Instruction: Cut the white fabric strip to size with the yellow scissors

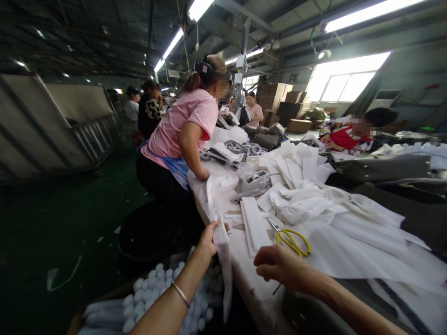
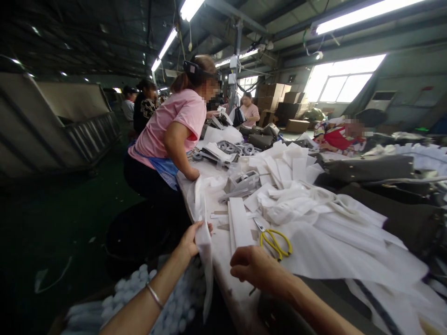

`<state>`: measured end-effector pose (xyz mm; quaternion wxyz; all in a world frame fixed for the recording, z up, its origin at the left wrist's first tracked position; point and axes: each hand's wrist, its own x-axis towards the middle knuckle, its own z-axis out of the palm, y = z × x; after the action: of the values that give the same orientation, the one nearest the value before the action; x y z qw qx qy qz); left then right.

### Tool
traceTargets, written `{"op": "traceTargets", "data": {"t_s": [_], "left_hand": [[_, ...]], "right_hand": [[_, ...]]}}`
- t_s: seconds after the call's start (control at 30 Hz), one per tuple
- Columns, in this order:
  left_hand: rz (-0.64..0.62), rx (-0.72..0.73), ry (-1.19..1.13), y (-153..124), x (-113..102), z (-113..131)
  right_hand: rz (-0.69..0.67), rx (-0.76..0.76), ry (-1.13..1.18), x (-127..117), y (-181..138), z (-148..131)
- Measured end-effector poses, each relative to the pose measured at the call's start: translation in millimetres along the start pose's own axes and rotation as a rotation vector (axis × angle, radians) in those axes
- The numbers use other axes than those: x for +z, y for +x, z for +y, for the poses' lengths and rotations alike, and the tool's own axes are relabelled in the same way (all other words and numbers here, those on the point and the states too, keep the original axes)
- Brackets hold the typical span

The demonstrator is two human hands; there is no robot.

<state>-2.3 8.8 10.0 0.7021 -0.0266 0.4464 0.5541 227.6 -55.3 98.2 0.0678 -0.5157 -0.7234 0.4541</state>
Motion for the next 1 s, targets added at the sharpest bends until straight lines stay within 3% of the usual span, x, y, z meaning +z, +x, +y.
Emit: {"op": "traceTargets", "data": {"t_s": [0.1,0.27,0.57,1.0], "left_hand": [[0.028,-0.007,-0.001,4,-8,-5],[0.04,-0.001,-0.008,11,-14,-7],[0.052,0.025,0.006,14,-17,-10],[0.078,0.041,-0.002,12,-15,-12]], "right_hand": [[0.06,0.011,-0.006,-11,7,16],[0.049,0.004,0.041,-12,16,34],[0.02,0.032,-0.032,-7,20,23],[-0.022,0.056,-0.072,3,22,36]]}}
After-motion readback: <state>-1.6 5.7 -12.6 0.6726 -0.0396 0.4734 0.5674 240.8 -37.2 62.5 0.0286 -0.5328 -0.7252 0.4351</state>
